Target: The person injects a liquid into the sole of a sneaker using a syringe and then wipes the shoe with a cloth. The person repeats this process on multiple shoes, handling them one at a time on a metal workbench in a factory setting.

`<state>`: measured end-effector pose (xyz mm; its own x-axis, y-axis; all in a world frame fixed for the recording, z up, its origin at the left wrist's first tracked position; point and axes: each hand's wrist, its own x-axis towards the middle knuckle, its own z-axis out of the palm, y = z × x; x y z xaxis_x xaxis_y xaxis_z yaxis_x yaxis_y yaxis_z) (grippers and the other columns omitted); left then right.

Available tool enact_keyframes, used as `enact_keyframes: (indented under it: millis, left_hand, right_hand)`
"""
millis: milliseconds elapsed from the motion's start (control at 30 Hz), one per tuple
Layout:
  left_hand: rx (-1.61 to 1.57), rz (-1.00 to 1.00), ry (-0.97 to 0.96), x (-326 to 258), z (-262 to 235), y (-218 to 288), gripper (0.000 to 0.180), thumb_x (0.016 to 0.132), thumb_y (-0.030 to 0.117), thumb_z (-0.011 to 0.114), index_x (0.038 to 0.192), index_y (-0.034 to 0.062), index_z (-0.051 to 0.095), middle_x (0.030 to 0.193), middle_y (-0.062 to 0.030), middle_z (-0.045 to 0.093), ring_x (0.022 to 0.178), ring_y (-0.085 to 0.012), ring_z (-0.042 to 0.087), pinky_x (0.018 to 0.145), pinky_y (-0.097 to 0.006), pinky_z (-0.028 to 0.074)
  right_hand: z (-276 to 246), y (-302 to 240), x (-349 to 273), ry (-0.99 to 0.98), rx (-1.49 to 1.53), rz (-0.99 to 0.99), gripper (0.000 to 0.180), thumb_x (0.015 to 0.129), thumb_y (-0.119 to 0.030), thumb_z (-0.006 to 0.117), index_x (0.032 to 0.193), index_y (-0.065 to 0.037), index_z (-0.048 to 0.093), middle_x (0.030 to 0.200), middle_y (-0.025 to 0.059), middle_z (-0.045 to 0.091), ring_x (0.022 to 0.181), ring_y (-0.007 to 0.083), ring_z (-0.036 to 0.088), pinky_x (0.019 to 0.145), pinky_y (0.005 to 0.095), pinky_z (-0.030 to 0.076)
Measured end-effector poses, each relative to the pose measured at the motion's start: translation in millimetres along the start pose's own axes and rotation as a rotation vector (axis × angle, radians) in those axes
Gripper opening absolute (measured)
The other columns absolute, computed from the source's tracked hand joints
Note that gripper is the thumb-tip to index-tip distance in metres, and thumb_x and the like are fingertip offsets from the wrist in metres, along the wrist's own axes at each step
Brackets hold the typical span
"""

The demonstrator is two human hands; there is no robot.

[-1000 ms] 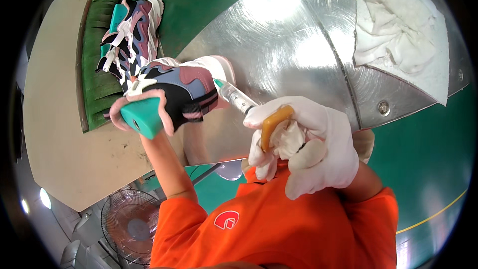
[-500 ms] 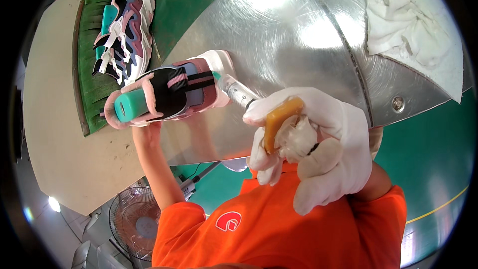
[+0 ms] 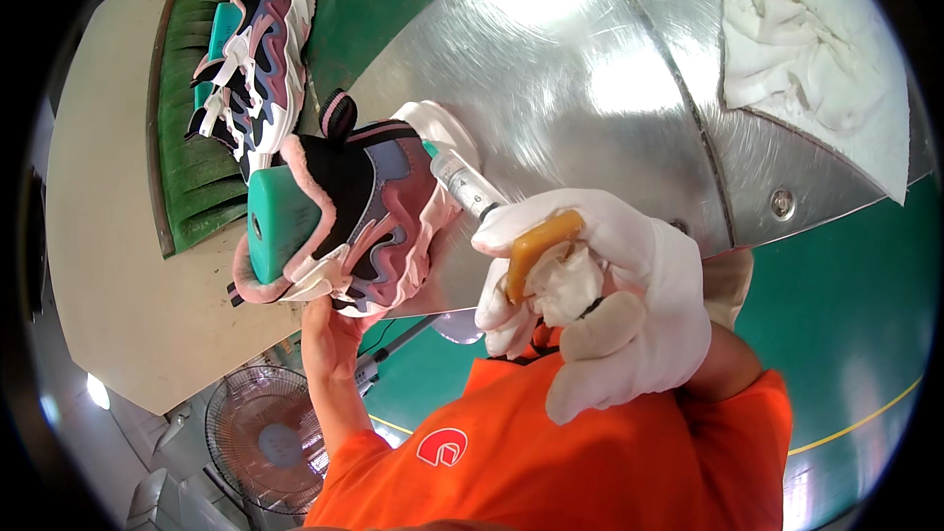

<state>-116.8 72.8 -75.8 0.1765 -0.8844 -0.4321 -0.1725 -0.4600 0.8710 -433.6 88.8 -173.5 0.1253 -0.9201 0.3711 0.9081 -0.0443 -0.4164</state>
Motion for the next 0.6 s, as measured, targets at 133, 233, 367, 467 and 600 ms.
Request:
enact_keyframes:
  millis: [133,233,367,467,600]
  left_hand:
    - [-0.052,-0.011,-0.036,-9,5,-1,0.057,0.093,0.036,0.057,0.131,-0.0046,0.044,0.122,-0.0152,0.058,0.101,-0.028,0.066,0.076,-0.042,0.061]
    - [-0.061,-0.027,-0.066,-11,0,-4,0.056,0.094,0.036,0.055,0.131,-0.0053,0.044,0.123,-0.0155,0.058,0.102,-0.0284,0.066,0.077,-0.042,0.061]
    - [-0.076,-0.047,-0.111,-18,5,-6,0.055,0.096,0.039,0.052,0.129,-0.0054,0.045,0.119,-0.0167,0.06,0.102,-0.0291,0.065,0.078,-0.042,0.061]
    - [-0.087,-0.106,-0.109,-27,8,-11,0.058,0.096,0.041,0.05,0.129,-0.0061,0.045,0.118,-0.0176,0.061,0.102,-0.0294,0.066,0.078,-0.041,0.061]
    - [-0.092,-0.18,-0.137,-43,12,-13,0.058,0.098,0.041,0.048,0.131,-0.0062,0.042,0.12,-0.018,0.06,0.102,-0.029,0.066,0.076,-0.039,0.062]
  right_hand:
    - [3,-3,0,0.03,0.013,0.067,0.076,0.058,0.007,0.078,0.126,0.007,0.044,0.093,0.016,0.063,0.08,0.0191,0.062,0.073,0.0317,0.053]
    - [10,-13,0,0.093,-0.016,0.142,0.073,0.057,0.013,0.071,0.125,0.005,0.046,0.093,0.0155,0.063,0.081,0.0192,0.062,0.074,0.032,0.053]
    - [18,-19,0,0.173,-0.012,0.221,0.071,0.058,0.013,0.072,0.124,0.004,0.048,0.091,0.0134,0.063,0.081,0.0179,0.061,0.073,0.0314,0.052]
    - [23,-24,0,0.194,-0.071,0.262,0.069,0.059,0.011,0.073,0.123,0.002,0.049,0.089,0.0112,0.062,0.079,0.0156,0.061,0.072,0.0299,0.052]
    - [31,-26,2,0.216,-0.247,0.259,0.052,0.071,0.009,0.06,0.121,0.006,0.048,0.086,0.0167,0.063,0.075,0.0212,0.064,0.067,0.0309,0.055]
